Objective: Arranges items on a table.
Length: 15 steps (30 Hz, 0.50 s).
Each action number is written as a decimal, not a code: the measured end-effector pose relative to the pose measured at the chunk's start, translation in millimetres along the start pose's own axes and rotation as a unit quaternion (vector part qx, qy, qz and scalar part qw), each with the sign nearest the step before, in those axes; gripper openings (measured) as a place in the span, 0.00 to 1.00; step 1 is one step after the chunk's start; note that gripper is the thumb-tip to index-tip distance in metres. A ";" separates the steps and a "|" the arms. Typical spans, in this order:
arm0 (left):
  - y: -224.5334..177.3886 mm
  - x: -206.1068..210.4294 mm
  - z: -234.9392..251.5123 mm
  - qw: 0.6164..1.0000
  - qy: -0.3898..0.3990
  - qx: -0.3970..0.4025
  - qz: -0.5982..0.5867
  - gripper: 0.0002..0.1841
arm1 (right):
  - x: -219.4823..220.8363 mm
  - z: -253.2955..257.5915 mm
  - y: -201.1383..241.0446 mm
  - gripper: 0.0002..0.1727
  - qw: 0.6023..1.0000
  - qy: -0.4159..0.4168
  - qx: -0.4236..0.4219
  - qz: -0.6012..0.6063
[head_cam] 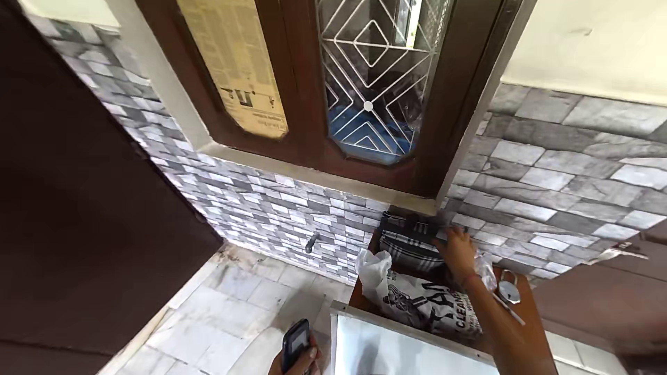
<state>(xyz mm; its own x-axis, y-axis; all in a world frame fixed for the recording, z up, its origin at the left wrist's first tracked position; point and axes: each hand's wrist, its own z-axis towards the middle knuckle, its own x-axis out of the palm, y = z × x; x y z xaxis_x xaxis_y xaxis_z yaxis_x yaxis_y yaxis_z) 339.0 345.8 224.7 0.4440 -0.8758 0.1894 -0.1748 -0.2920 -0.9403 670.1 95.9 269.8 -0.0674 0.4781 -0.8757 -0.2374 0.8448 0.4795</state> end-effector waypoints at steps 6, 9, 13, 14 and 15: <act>13.0 -3.0 2.6 0.999 -0.029 -0.007 -0.036 0.11 | 1.7 21.7 6.3 0.25 0.998 0.020 0.022 0.060; 11.8 2.6 10.1 0.999 -0.020 -0.016 -0.047 0.11 | -1.9 32.5 14.1 0.21 0.984 0.059 0.022 0.168; 2.7 12.4 21.9 0.998 -0.009 -0.013 -0.054 0.12 | -4.8 16.9 41.1 0.23 0.943 0.121 0.020 0.308; -2.0 15.1 26.2 0.998 -0.008 -0.007 -0.058 0.12 | -8.2 6.1 47.5 0.26 0.934 0.135 0.016 0.330; -6.0 17.7 30.7 0.998 -0.006 -0.001 -0.058 0.12 | -8.1 -4.6 49.6 0.28 0.929 0.141 0.005 0.343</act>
<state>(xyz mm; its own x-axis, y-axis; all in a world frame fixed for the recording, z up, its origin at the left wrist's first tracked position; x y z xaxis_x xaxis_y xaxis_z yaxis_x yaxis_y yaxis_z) 374.9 343.8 225.0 0.4716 -0.8316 0.2932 -0.1237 -0.3916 -0.9118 654.4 132.8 300.5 -0.4501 0.8241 -0.3438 -0.0359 0.3680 0.9291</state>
